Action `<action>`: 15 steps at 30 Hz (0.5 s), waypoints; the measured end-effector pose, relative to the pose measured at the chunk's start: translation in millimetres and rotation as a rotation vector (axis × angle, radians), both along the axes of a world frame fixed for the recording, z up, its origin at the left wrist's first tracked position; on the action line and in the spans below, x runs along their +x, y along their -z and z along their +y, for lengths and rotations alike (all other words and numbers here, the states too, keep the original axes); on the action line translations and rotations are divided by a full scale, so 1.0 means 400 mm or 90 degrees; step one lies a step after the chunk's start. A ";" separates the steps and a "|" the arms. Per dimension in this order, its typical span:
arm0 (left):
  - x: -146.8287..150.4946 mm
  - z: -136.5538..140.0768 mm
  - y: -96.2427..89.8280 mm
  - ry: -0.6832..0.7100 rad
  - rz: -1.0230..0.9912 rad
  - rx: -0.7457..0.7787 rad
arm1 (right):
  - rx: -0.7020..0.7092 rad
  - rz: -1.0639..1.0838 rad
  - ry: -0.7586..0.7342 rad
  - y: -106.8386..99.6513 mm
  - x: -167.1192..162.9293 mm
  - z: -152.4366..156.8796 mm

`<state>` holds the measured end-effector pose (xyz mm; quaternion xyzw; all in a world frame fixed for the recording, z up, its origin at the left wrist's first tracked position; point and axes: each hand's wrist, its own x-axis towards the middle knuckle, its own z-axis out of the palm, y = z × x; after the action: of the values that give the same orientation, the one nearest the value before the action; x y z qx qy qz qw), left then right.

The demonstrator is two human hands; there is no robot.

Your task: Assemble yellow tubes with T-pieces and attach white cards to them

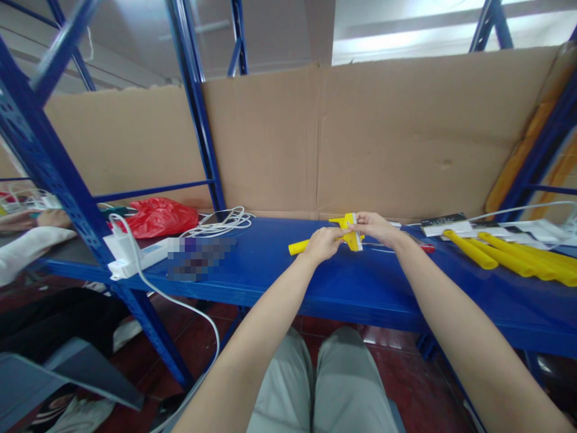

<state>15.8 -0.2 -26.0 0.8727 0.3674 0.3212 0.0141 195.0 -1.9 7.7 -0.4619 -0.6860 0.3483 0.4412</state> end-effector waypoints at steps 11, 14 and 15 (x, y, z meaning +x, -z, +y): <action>-0.002 -0.008 -0.006 0.005 -0.019 0.055 | -0.010 -0.003 0.027 -0.001 0.010 -0.002; -0.004 -0.010 -0.002 -0.020 0.001 0.049 | -0.020 -0.005 0.018 -0.005 0.003 -0.011; -0.004 -0.012 -0.001 -0.031 0.016 0.043 | -0.025 -0.006 0.013 -0.006 0.000 -0.015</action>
<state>14.1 -4.9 -25.5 0.8674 0.3780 0.3224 -0.0279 195.2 -8.0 10.3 -0.4793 -0.6765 0.3551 0.4319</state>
